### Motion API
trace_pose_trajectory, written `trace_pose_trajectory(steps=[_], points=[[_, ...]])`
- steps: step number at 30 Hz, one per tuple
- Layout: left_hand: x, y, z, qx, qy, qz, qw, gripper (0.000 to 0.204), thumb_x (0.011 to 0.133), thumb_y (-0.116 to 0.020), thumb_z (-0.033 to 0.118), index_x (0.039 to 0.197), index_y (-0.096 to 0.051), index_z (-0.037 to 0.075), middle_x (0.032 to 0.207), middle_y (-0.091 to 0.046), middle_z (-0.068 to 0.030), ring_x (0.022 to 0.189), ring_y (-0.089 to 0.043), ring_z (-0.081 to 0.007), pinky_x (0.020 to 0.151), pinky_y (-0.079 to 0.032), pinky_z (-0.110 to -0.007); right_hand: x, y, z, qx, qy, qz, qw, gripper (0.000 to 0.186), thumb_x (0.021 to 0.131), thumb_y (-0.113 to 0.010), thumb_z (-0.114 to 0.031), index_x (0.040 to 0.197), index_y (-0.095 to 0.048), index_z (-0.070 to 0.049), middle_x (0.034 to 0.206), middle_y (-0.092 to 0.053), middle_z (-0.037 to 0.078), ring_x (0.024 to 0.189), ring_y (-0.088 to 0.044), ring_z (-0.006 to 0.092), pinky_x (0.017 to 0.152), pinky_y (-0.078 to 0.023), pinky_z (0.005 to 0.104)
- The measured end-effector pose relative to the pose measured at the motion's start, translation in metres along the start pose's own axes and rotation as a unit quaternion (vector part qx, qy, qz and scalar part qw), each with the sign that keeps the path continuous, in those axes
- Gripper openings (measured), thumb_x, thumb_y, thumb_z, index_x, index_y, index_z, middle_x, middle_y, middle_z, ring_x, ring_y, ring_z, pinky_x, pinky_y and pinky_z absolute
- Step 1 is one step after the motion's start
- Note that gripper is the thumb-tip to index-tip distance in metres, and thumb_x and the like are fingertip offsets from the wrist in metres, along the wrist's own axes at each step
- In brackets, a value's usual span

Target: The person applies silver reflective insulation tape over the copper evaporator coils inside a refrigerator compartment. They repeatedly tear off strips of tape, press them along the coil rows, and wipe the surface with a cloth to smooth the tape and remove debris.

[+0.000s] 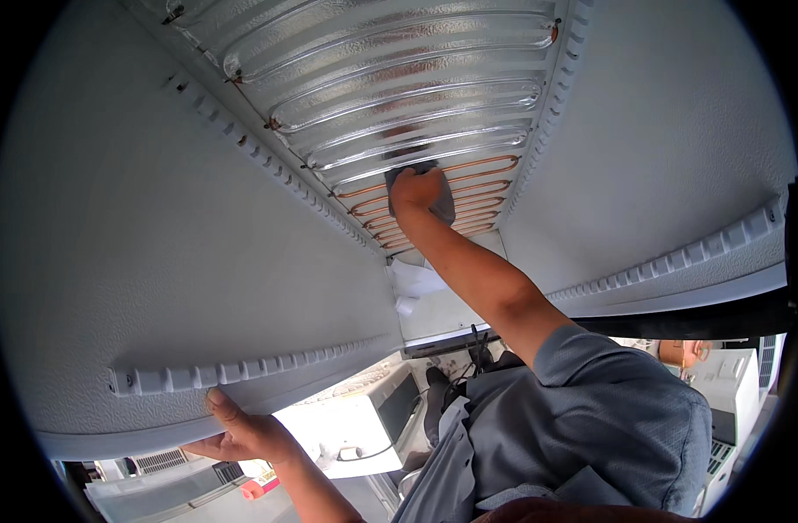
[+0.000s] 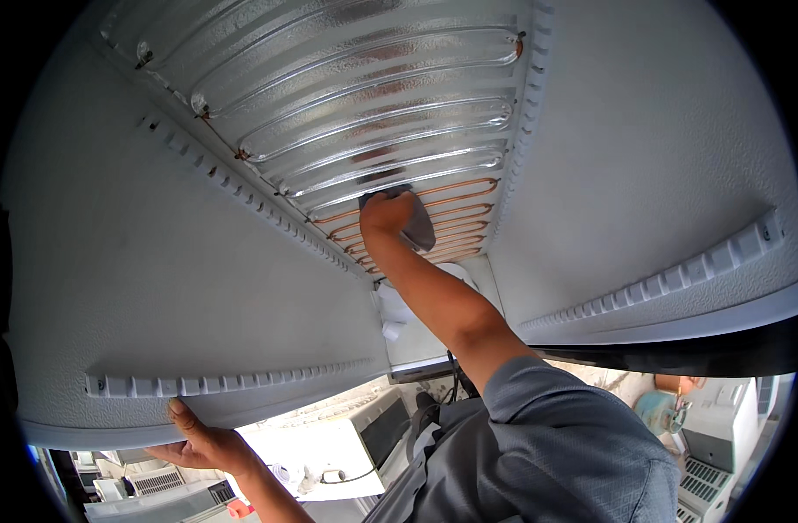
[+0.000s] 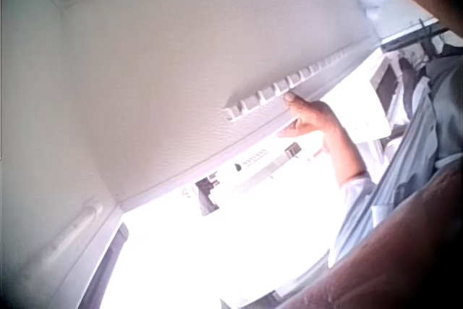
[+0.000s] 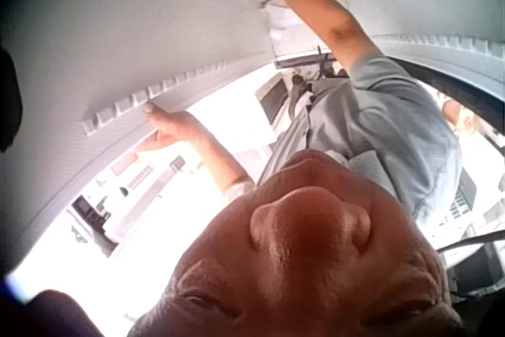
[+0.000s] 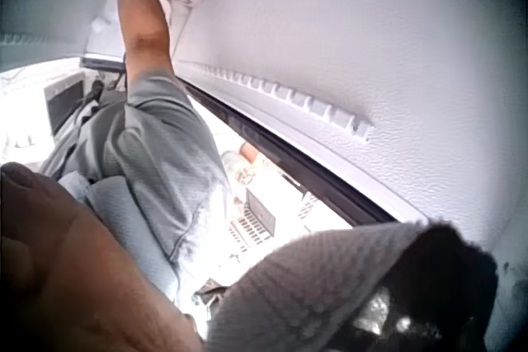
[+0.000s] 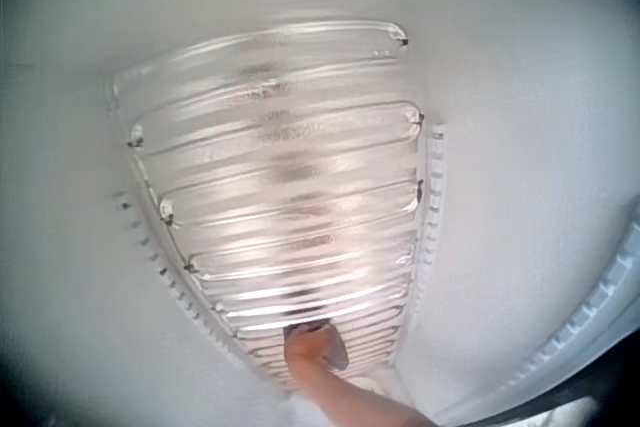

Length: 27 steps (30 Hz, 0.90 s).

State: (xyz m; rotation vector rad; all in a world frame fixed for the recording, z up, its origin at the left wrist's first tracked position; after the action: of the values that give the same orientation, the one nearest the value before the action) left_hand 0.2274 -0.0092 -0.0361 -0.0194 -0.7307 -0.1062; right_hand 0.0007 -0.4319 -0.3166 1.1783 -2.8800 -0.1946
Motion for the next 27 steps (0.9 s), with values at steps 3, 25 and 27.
trace_pose_trajectory(steps=[3, 25, 27], points=[[0.003, 0.009, -0.006, -0.009, -0.01, -0.002, 1.0, 0.079, 0.085, -0.08, 0.037, 0.146, -0.036, 0.012, 0.134, -0.054, -0.0157, 0.121, -0.057, -0.0312, 0.099, -0.057, -0.053, -0.063, -0.036, -0.009, -0.042, -0.081, -0.168, 0.982, 0.026, 0.082, -0.06, -0.009, 0.101, -0.06, 0.009, 0.096, -0.067, 0.028, 0.093, -0.067, 0.0448, 0.08, -0.052, 0.0492], [0.001, -0.017, 0.02, -0.096, -0.068, -0.048, 0.992, 0.076, 0.093, -0.075, 0.026, 0.149, -0.029, 0.001, 0.139, -0.04, -0.0162, 0.13, -0.045, -0.028, 0.11, -0.041, -0.042, -0.097, -0.13, 0.003, -0.05, -0.097, -0.517, 0.849, 0.03, 0.085, -0.074, -0.016, 0.106, -0.068, 0.004, 0.102, -0.071, 0.017, 0.089, -0.07, 0.0294, 0.081, -0.057, 0.0373], [0.0, -0.021, 0.021, -0.116, -0.069, -0.047, 0.99, 0.076, 0.093, -0.075, 0.026, 0.148, -0.03, 0.001, 0.139, -0.04, -0.0162, 0.131, -0.045, -0.0276, 0.11, -0.04, -0.042, -0.096, -0.122, 0.041, 0.115, -0.342, -0.484, 0.797, 0.027, 0.088, -0.071, -0.017, 0.106, -0.068, 0.003, 0.101, -0.071, 0.015, 0.09, -0.07, 0.0282, 0.08, -0.059, 0.0417]])
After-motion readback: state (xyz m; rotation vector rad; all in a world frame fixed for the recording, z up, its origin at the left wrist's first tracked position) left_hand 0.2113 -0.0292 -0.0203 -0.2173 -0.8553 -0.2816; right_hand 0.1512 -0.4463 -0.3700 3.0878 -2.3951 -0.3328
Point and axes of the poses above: each hand's wrist, its own x-axis towards the middle knuckle, its own y-axis out of the back of the hand, z = x × y, the point moved 9 cm from there along x, towards the middle knuckle
